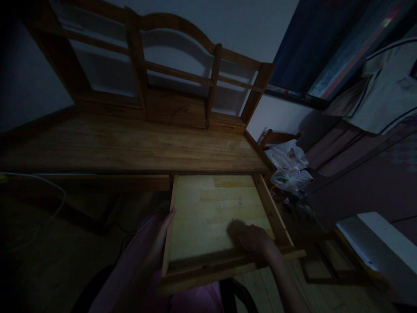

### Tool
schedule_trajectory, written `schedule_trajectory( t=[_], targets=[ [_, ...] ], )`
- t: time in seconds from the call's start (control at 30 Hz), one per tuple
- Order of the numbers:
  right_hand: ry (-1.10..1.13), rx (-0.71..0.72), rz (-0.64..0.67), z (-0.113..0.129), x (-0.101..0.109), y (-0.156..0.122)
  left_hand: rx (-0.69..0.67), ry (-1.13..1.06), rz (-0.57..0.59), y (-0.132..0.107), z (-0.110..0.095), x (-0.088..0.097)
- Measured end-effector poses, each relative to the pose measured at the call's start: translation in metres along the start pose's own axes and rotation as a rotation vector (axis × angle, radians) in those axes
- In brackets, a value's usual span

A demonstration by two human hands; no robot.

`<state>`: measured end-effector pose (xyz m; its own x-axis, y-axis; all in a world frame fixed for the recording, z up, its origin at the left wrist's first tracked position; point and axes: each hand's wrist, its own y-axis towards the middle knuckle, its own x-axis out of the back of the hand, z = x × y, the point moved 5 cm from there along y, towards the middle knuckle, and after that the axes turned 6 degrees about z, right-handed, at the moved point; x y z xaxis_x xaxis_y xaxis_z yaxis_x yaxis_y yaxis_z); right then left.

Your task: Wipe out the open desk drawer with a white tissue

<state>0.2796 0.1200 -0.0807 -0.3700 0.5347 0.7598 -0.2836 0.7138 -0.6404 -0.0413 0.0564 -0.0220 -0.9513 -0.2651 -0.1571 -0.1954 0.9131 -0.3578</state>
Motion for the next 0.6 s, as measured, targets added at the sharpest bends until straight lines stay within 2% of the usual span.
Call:
schedule_trajectory(
  t=[0.07,0.17,0.33,0.47,0.6],
  targets=[
    [-0.014,0.064,0.022,0.005,0.001,-0.001,-0.007,0.026,0.003,0.002,0.001,0.0],
    [-0.006,0.15,0.013,0.012,0.004,-0.003,-0.002,-0.03,0.022,0.01,0.016,0.002],
    [0.118,0.132,0.001,0.02,0.007,-0.003,-0.042,-0.152,0.074,0.016,0.032,0.002],
    [0.208,0.126,-0.016,0.031,0.012,0.0,-0.085,0.015,-0.046,0.01,0.022,0.005],
    [0.154,0.228,-0.011,0.051,0.016,0.0,-0.087,0.06,-0.034,0.01,0.015,0.004]
  ],
)
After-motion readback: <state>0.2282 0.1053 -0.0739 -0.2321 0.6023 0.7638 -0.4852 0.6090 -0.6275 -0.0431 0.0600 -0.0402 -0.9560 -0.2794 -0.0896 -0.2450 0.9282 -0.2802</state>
